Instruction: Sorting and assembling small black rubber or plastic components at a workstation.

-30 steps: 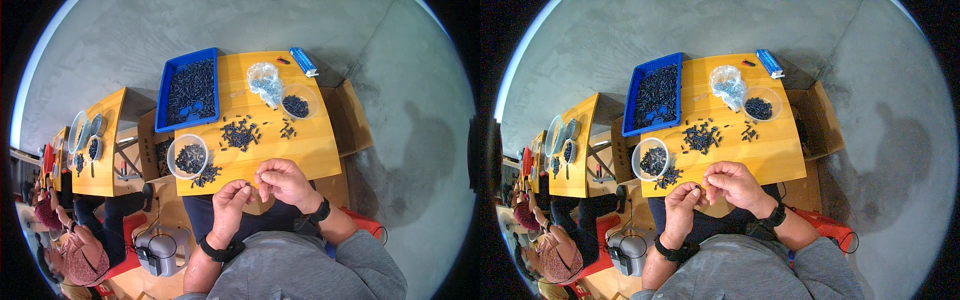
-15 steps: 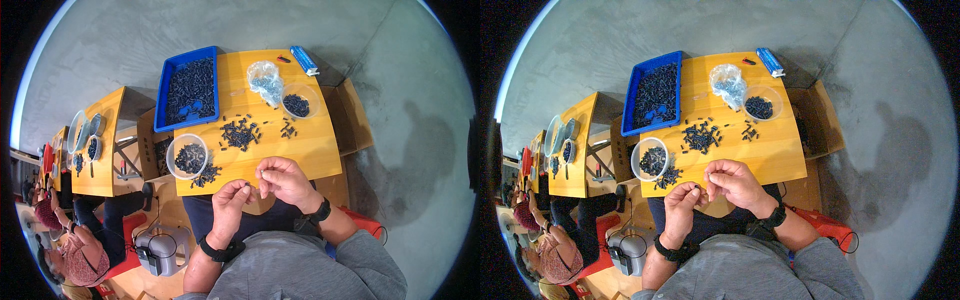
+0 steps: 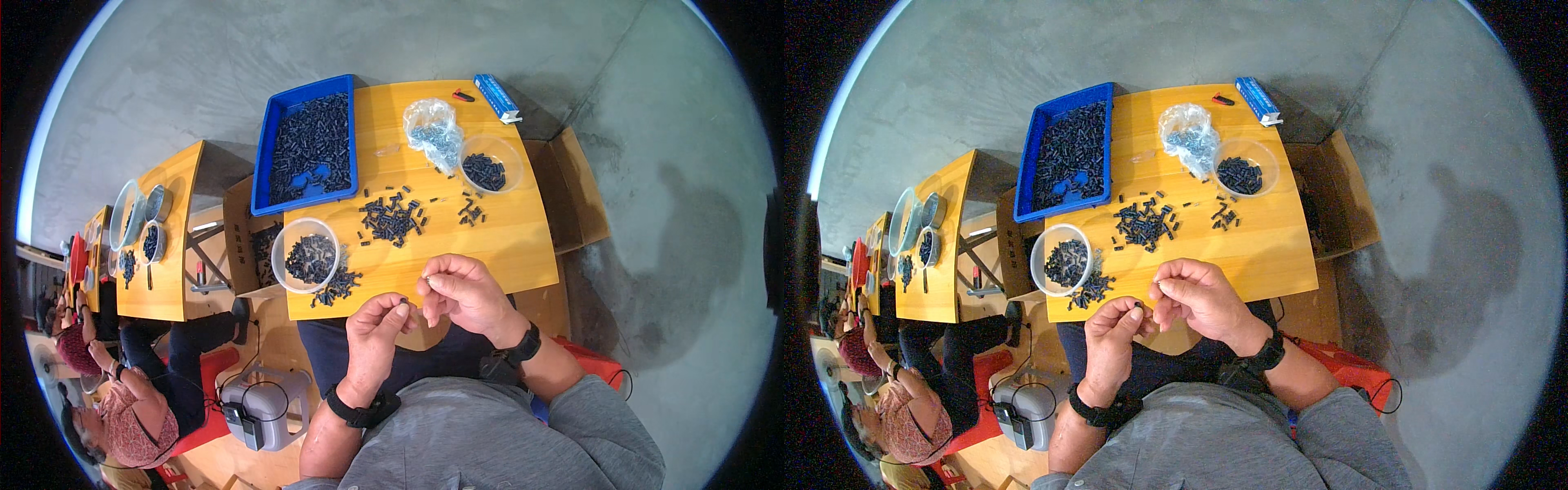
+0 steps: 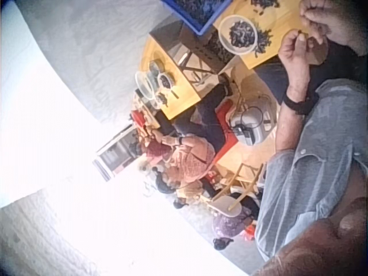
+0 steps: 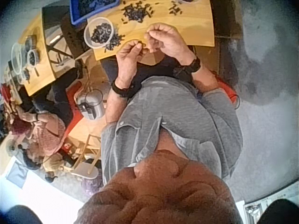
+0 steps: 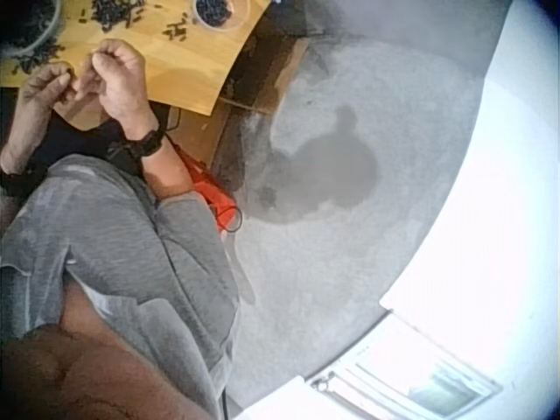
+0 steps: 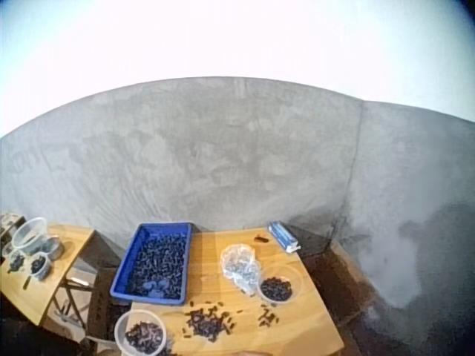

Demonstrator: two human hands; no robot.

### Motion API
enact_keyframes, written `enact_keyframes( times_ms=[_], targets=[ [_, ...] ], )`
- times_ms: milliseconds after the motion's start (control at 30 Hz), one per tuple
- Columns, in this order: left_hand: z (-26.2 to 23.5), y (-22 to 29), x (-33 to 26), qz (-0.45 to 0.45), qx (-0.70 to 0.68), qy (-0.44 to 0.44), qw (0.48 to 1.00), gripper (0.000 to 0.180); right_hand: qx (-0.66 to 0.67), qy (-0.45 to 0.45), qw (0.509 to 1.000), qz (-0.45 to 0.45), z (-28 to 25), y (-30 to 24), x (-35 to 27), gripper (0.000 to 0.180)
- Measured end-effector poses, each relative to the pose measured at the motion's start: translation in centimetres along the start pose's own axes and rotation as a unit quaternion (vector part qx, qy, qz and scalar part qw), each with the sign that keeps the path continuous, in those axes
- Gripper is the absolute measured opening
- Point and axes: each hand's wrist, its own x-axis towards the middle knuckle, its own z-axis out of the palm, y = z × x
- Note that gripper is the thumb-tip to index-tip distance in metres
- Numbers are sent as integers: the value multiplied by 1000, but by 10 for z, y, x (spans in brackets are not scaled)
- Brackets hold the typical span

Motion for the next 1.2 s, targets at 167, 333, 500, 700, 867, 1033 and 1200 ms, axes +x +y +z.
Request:
enact_keyframes(
  times_ms=[167,333,500,700,867,1033,1200],
  targets=[
    [2,3,-2,6,5,5,1000,10,-107,27,994,-19,5,0,-3,15],
    [5,7,-5,15,15,-14,1000,11,-233,20,972,-35,11,-8,-8,13],
    [3,8,-8,19,35,-28,999,10,-313,13,948,-56,18,-15,-10,10],
    [2,6,-7,39,51,-50,997,9,-418,-50,903,-87,24,-19,-12,12],
    [3,6,-8,51,51,-49,996,10,-467,-85,875,-93,30,-25,-9,15],
    [-3,2,-6,54,63,-50,995,10,-509,-87,852,-88,33,-26,-8,13],
    [-2,5,-4,69,83,-50,993,8,-542,-90,830,-95,34,-27,-6,11]
  ],
)
